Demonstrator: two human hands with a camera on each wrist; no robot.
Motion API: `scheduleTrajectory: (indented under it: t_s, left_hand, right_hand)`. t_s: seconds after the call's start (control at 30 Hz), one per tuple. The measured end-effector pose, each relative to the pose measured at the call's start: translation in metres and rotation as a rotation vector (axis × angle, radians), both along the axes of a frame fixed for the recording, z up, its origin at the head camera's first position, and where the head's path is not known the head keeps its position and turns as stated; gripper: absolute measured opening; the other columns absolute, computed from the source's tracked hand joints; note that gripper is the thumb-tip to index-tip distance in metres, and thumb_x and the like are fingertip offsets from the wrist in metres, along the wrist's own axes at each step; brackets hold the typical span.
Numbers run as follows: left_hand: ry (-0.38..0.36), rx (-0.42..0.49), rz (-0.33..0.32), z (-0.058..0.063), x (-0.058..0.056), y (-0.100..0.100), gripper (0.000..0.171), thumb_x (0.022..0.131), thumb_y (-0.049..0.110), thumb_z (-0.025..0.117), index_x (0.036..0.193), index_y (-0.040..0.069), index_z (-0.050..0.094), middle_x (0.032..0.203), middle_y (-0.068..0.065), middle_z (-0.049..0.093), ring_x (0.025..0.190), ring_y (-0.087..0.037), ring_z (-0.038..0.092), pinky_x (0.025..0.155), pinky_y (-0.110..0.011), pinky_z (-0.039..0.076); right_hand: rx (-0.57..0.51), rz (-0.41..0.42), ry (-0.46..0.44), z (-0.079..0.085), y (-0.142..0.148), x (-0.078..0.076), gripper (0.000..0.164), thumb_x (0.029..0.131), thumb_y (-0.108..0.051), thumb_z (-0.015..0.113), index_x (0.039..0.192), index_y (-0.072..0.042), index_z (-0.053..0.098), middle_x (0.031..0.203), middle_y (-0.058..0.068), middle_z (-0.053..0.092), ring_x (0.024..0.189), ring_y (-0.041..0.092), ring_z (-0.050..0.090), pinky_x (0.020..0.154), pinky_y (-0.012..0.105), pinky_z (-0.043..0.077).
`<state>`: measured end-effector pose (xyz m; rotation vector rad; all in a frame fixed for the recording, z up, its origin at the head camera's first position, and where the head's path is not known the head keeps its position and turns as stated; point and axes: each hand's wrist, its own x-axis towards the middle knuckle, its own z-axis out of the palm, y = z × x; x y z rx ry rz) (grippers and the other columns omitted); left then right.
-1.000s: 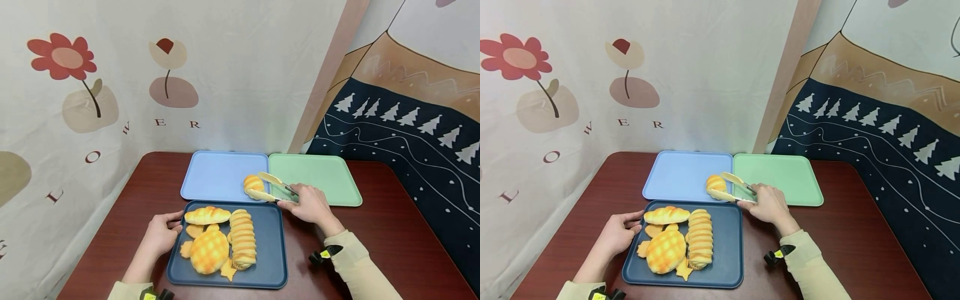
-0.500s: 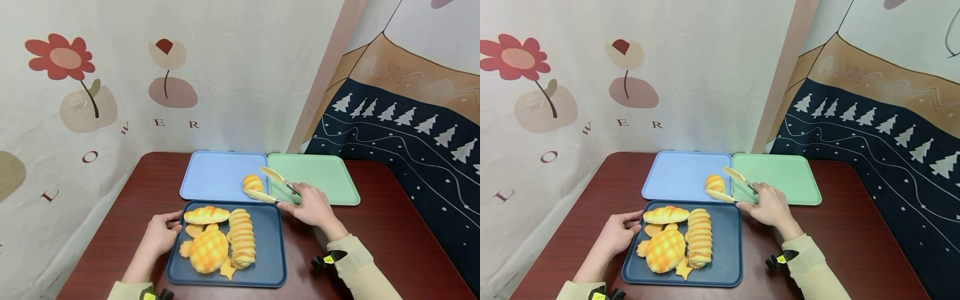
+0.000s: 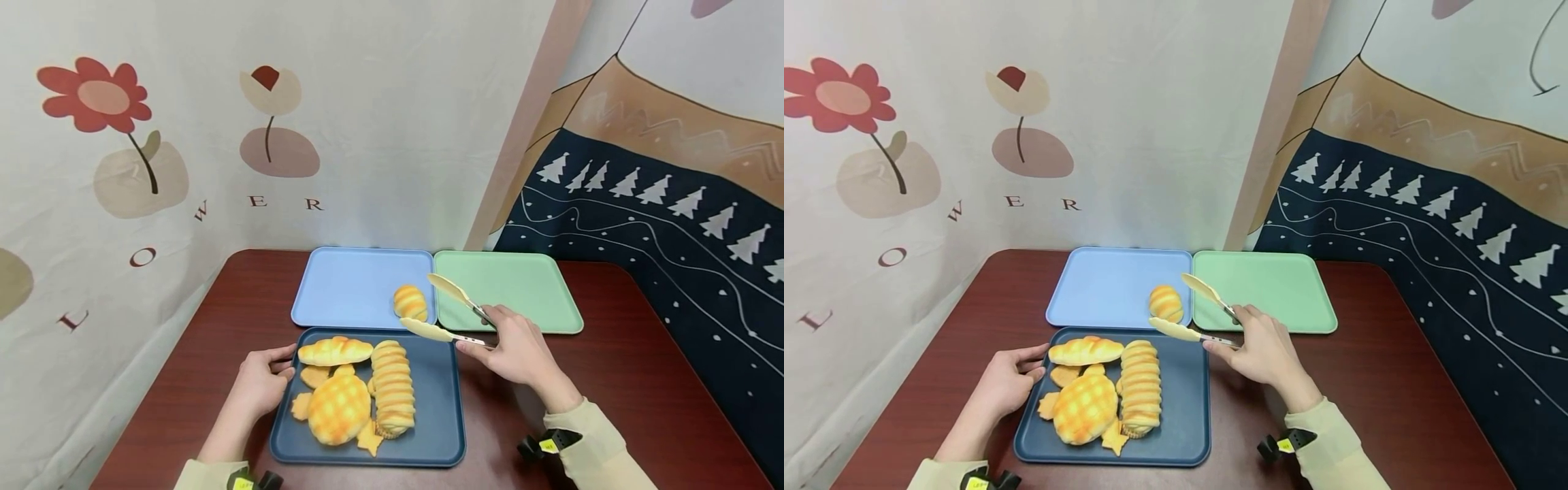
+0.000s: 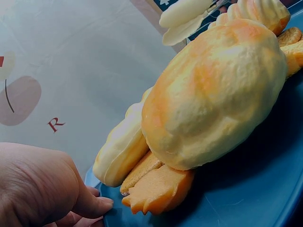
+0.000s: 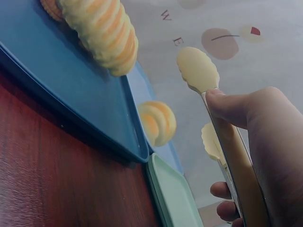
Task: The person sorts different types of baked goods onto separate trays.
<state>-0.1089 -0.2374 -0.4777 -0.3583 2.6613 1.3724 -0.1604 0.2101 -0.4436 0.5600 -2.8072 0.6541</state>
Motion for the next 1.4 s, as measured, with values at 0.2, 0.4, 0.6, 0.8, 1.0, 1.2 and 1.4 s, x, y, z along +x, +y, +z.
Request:
scheduleTrajectory:
  t_s: [0.2,0.4,0.6,0.8,1.0,1.2,1.4]
  left_hand:
    - [0.002,-0.001,-0.005,0.000,0.000,-0.002,0.050,0.098,-0.006,0.065,0.147,-0.001,0.061,0.123,-0.024,0.070,0.107,-0.030,0.072,0.082,-0.040,0.062]
    - [0.011,-0.006,-0.007,-0.001,0.000,-0.003,0.049,0.098,-0.006,0.065,0.147,-0.002,0.061,0.123,-0.025,0.070,0.106,-0.029,0.073,0.082,-0.041,0.062]
    - [0.017,-0.012,-0.008,-0.002,0.000,-0.002,0.049,0.098,-0.006,0.065,0.146,-0.003,0.061,0.123,-0.025,0.070,0.106,-0.029,0.072,0.081,-0.040,0.062]
    - [0.026,-0.030,-0.017,-0.001,0.001,-0.002,0.048,0.098,-0.006,0.064,0.146,-0.003,0.061,0.122,-0.024,0.071,0.105,-0.029,0.072,0.079,-0.038,0.061]
    - [0.015,-0.029,-0.017,0.001,0.000,0.000,0.049,0.098,-0.005,0.064,0.147,-0.002,0.061,0.122,-0.024,0.071,0.105,-0.029,0.071,0.078,-0.038,0.061]
    - [0.008,-0.023,-0.016,0.002,0.001,0.000,0.049,0.099,-0.005,0.064,0.148,-0.002,0.060,0.123,-0.024,0.070,0.106,-0.029,0.071,0.079,-0.038,0.061]
    - [0.008,-0.026,-0.017,0.001,0.000,0.000,0.050,0.098,-0.005,0.064,0.148,-0.002,0.060,0.123,-0.024,0.071,0.106,-0.029,0.071,0.079,-0.038,0.061]
  right_hand:
    - [0.009,-0.003,0.009,0.005,-0.001,0.013,0.085,0.087,-0.075,0.070,0.137,-0.006,0.069,0.118,0.007,0.071,0.096,0.025,0.068,0.078,0.049,0.057]
    - [-0.002,-0.022,-0.030,0.008,-0.002,0.027,0.085,0.087,-0.075,0.070,0.135,-0.005,0.069,0.116,0.007,0.071,0.089,0.024,0.067,0.071,0.044,0.056]
    - [0.007,-0.031,-0.023,0.008,-0.002,0.039,0.078,0.086,-0.073,0.074,0.128,-0.007,0.071,0.104,0.003,0.069,0.074,0.013,0.057,0.063,0.036,0.049]
    - [0.009,-0.034,-0.005,0.008,-0.002,0.050,0.079,0.084,-0.073,0.075,0.132,-0.010,0.070,0.108,0.000,0.071,0.076,0.013,0.060,0.063,0.036,0.049]
    - [0.002,-0.033,0.000,0.005,-0.002,0.061,0.081,0.084,-0.073,0.075,0.137,-0.012,0.069,0.113,0.000,0.071,0.079,0.018,0.064,0.064,0.038,0.049]
    - [0.008,-0.036,0.003,0.005,-0.004,0.071,0.076,0.084,-0.072,0.076,0.130,-0.012,0.071,0.107,-0.003,0.070,0.075,0.013,0.061,0.064,0.039,0.050]
    - [0.009,-0.019,0.013,0.004,-0.007,0.080,0.073,0.084,-0.071,0.077,0.128,-0.013,0.071,0.105,-0.005,0.069,0.072,0.009,0.059,0.062,0.035,0.048]
